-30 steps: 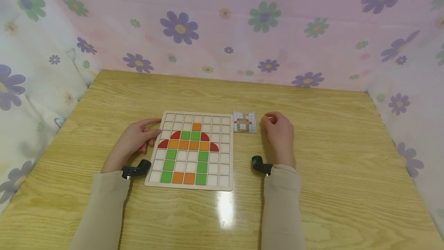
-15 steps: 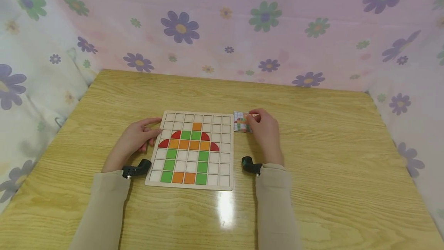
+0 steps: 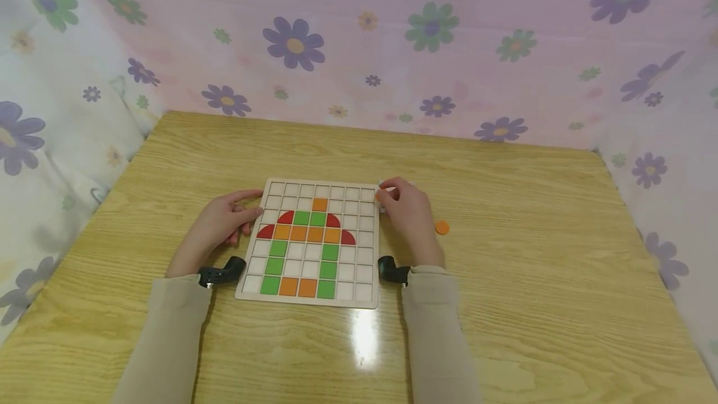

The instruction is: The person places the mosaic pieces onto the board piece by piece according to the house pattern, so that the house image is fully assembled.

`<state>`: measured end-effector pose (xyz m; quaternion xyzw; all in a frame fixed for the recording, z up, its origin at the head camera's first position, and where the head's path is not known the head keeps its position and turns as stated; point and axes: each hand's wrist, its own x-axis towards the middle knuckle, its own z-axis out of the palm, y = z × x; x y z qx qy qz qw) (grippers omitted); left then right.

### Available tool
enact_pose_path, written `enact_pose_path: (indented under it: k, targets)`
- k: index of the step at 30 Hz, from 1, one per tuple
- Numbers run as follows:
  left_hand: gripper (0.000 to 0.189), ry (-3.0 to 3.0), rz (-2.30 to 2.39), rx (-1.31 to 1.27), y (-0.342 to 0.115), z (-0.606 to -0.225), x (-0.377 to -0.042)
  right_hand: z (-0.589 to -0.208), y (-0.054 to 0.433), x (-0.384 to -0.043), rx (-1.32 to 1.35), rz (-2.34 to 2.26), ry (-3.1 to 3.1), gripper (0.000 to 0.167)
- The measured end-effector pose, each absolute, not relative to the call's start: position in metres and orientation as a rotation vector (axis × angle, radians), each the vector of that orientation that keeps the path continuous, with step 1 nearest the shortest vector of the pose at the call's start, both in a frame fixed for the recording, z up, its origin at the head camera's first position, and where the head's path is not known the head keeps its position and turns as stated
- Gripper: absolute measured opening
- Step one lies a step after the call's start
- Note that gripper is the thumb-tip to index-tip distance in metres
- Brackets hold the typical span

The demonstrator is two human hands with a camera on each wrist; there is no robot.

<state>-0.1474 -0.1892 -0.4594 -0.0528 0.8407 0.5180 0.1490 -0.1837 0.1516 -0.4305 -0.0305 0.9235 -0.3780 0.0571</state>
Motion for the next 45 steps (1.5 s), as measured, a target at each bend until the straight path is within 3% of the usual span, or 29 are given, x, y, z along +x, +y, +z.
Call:
enact_pose_path:
  k: [18,45]
  targets:
    - [0.045,2.391,1.491,-0.186,-0.19,-0.457,-0.147,-0.43,0.13,-0.187,-0.244,-0.995,2.662,0.022]
    - [0.043,2.404,1.481,-0.185,-0.189,-0.458,-0.148,-0.425,0.113,-0.206,-0.255,-0.982,2.564,0.024]
